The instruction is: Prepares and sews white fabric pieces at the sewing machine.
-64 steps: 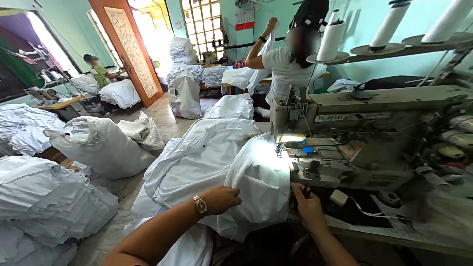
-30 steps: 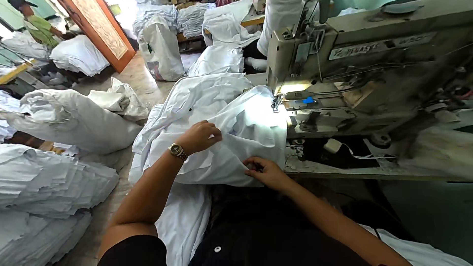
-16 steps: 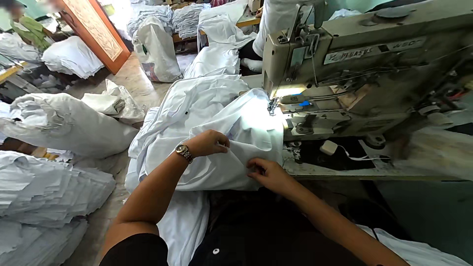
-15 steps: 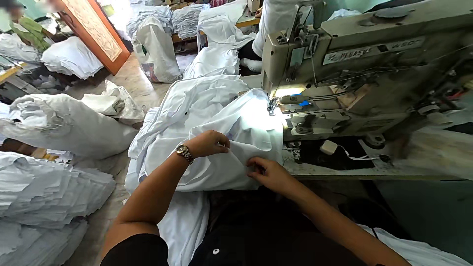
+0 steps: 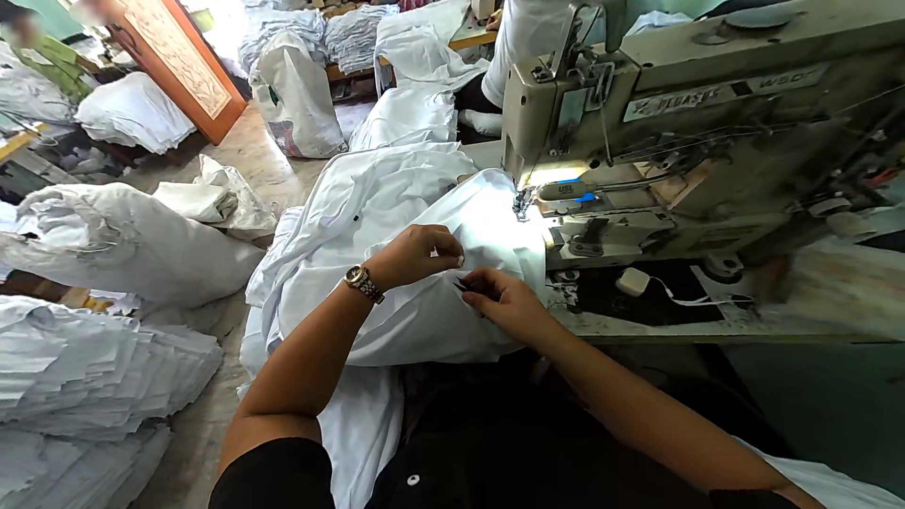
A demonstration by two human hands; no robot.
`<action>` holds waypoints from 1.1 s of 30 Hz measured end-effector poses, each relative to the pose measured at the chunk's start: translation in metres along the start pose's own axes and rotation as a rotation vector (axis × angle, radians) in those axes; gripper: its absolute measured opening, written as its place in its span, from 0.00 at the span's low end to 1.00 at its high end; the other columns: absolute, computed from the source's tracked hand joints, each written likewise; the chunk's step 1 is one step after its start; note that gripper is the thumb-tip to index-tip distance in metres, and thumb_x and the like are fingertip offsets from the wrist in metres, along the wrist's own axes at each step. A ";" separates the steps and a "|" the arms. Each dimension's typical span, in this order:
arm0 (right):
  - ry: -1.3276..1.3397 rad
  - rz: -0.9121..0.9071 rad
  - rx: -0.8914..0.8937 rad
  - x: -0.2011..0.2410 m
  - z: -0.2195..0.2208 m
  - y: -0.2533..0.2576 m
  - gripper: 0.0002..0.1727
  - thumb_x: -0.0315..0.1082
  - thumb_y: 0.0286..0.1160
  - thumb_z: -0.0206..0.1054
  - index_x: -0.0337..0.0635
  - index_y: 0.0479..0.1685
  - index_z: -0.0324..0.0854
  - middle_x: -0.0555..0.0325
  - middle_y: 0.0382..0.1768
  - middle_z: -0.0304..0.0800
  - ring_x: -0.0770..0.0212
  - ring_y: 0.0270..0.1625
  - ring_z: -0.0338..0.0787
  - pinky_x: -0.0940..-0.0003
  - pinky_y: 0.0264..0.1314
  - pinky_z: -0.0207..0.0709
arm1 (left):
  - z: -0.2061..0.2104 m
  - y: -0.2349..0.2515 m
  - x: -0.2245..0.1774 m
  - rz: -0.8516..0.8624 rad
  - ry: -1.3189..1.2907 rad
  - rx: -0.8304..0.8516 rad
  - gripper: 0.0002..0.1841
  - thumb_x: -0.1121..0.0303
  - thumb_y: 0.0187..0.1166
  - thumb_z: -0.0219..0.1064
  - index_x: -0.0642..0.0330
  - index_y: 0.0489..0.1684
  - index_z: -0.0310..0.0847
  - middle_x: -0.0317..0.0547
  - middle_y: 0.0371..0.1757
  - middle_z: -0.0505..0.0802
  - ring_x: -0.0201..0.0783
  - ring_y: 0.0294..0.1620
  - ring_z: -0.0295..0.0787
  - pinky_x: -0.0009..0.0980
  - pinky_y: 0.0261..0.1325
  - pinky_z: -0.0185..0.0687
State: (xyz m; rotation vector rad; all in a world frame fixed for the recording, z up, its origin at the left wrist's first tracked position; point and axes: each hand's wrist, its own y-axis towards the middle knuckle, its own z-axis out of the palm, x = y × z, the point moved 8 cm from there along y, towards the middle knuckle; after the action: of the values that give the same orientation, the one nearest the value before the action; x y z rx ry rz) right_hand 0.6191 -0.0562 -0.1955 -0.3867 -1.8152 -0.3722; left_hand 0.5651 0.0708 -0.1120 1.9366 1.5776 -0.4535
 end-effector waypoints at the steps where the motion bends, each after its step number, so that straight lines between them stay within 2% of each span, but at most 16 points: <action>1: 0.026 0.018 -0.001 0.000 0.002 0.005 0.15 0.39 0.81 0.68 0.40 0.57 0.83 0.60 0.39 0.90 0.73 0.33 0.86 0.77 0.37 0.81 | -0.001 0.001 -0.002 0.018 0.030 -0.002 0.03 0.74 0.75 0.73 0.63 0.38 0.92 0.45 0.39 0.92 0.34 0.44 0.89 0.31 0.51 0.85; 5: 0.119 0.036 -0.029 -0.006 0.008 0.021 0.09 0.35 0.79 0.71 0.40 0.48 0.84 0.61 0.33 0.90 0.73 0.29 0.85 0.77 0.33 0.79 | 0.000 0.001 -0.013 0.081 0.049 0.027 0.03 0.70 0.73 0.76 0.59 0.36 0.94 0.43 0.45 0.93 0.38 0.54 0.87 0.37 0.61 0.81; 7: 0.097 -0.015 -0.015 -0.012 0.011 0.022 0.06 0.33 0.79 0.69 0.39 0.44 0.86 0.62 0.32 0.90 0.74 0.28 0.84 0.77 0.33 0.80 | 0.000 -0.005 -0.025 0.173 -0.107 0.100 0.08 0.67 0.76 0.74 0.62 0.32 0.94 0.42 0.45 0.94 0.34 0.53 0.88 0.33 0.60 0.84; 10: 0.026 -0.051 -0.023 -0.018 0.006 0.013 0.09 0.36 0.80 0.68 0.39 0.48 0.87 0.61 0.36 0.92 0.74 0.33 0.87 0.77 0.38 0.83 | -0.008 -0.016 -0.031 0.235 -0.315 0.220 0.18 0.57 0.80 0.67 0.65 0.28 0.90 0.41 0.42 0.94 0.29 0.49 0.90 0.29 0.55 0.86; 12: 0.016 -0.050 -0.082 -0.019 -0.003 0.003 0.12 0.37 0.78 0.70 0.40 0.52 0.86 0.59 0.39 0.92 0.73 0.35 0.89 0.75 0.40 0.85 | -0.011 -0.023 -0.006 0.095 -0.135 0.169 0.13 0.62 0.77 0.73 0.64 0.32 0.92 0.41 0.40 0.95 0.31 0.48 0.90 0.32 0.54 0.87; 14: 0.008 -0.073 -0.132 -0.017 -0.015 -0.004 0.14 0.38 0.78 0.70 0.40 0.54 0.84 0.59 0.40 0.92 0.72 0.35 0.89 0.74 0.39 0.85 | -0.002 -0.033 0.031 -0.122 0.166 0.168 0.13 0.64 0.71 0.79 0.61 0.47 0.92 0.46 0.47 0.95 0.41 0.54 0.91 0.46 0.64 0.85; 16: -0.042 -0.127 -0.184 -0.011 -0.029 -0.010 0.16 0.42 0.78 0.69 0.42 0.55 0.84 0.63 0.33 0.86 0.74 0.30 0.82 0.76 0.34 0.78 | 0.016 -0.042 0.049 -0.272 0.301 0.265 0.14 0.66 0.71 0.79 0.61 0.51 0.92 0.52 0.46 0.95 0.53 0.54 0.91 0.59 0.66 0.79; 18: -0.113 -0.206 -0.232 -0.003 -0.044 -0.013 0.16 0.44 0.83 0.63 0.42 0.52 0.87 0.67 0.25 0.80 0.77 0.25 0.73 0.79 0.29 0.70 | 0.025 -0.043 0.036 -0.272 0.338 0.379 0.10 0.69 0.76 0.73 0.64 0.48 0.91 0.56 0.46 0.95 0.55 0.54 0.91 0.60 0.66 0.78; 21: -0.236 -0.306 -0.269 0.012 -0.066 -0.012 0.18 0.41 0.90 0.53 0.42 0.49 0.89 0.63 0.35 0.89 0.78 0.33 0.81 0.79 0.40 0.78 | 0.004 -0.039 -0.016 -0.259 0.478 0.423 0.07 0.77 0.81 0.62 0.65 0.49 0.84 0.56 0.51 0.88 0.54 0.51 0.89 0.53 0.56 0.84; 23: -0.329 -0.351 -0.294 0.020 -0.082 -0.005 0.18 0.37 0.87 0.52 0.43 0.53 0.90 0.59 0.38 0.90 0.72 0.36 0.84 0.73 0.44 0.80 | -0.032 -0.036 -0.057 -0.193 0.650 0.272 0.09 0.80 0.81 0.61 0.62 0.52 0.85 0.55 0.52 0.89 0.53 0.46 0.92 0.53 0.49 0.88; 25: -0.399 -0.370 -0.301 0.026 -0.097 0.008 0.18 0.33 0.82 0.53 0.43 0.54 0.91 0.55 0.42 0.93 0.67 0.38 0.86 0.66 0.45 0.81 | -0.086 -0.037 -0.106 -0.099 0.869 -0.016 0.10 0.81 0.80 0.63 0.62 0.53 0.85 0.55 0.53 0.89 0.54 0.47 0.92 0.53 0.46 0.89; 27: -0.421 -0.341 -0.252 0.024 -0.109 0.022 0.20 0.28 0.77 0.51 0.41 0.53 0.91 0.53 0.50 0.95 0.62 0.46 0.91 0.59 0.52 0.83 | -0.147 -0.056 -0.157 -0.014 1.062 -0.389 0.11 0.80 0.82 0.60 0.70 0.55 0.86 0.63 0.60 0.90 0.59 0.57 0.91 0.55 0.57 0.87; 29: -0.438 -0.296 -0.220 0.024 -0.117 0.032 0.19 0.24 0.75 0.52 0.40 0.50 0.91 0.52 0.51 0.95 0.59 0.54 0.92 0.51 0.60 0.83 | -0.203 -0.088 -0.205 0.049 1.166 -0.752 0.10 0.76 0.84 0.59 0.76 0.50 0.82 0.70 0.61 0.89 0.62 0.63 0.87 0.54 0.65 0.80; 31: -0.468 -0.251 -0.207 0.025 -0.122 0.036 0.15 0.22 0.77 0.56 0.35 0.47 0.91 0.45 0.44 0.94 0.51 0.48 0.92 0.42 0.55 0.81 | -0.260 -0.129 -0.221 -0.063 1.140 -1.069 0.17 0.66 0.87 0.57 0.76 0.56 0.81 0.65 0.59 0.89 0.50 0.63 0.86 0.45 0.68 0.79; 32: -0.488 -0.226 -0.211 0.025 -0.123 0.037 0.12 0.22 0.76 0.59 0.33 0.43 0.90 0.43 0.39 0.92 0.48 0.44 0.90 0.40 0.50 0.80 | -0.285 -0.148 -0.211 -0.229 1.074 -1.174 0.21 0.61 0.90 0.53 0.74 0.61 0.79 0.63 0.58 0.89 0.44 0.61 0.86 0.41 0.67 0.79; 33: -0.492 -0.204 -0.218 0.024 -0.124 0.037 0.08 0.23 0.76 0.63 0.33 0.39 0.89 0.44 0.34 0.90 0.48 0.39 0.88 0.41 0.46 0.79 | -0.307 -0.162 -0.192 -0.403 1.015 -1.220 0.24 0.57 0.93 0.49 0.72 0.66 0.78 0.65 0.62 0.88 0.44 0.63 0.85 0.43 0.69 0.77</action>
State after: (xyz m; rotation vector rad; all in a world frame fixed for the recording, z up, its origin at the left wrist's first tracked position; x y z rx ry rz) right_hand 0.7349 -0.0764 -0.1376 -0.4754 -2.3121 -0.6648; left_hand 0.3309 0.1380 0.2009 0.8146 2.0270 1.2815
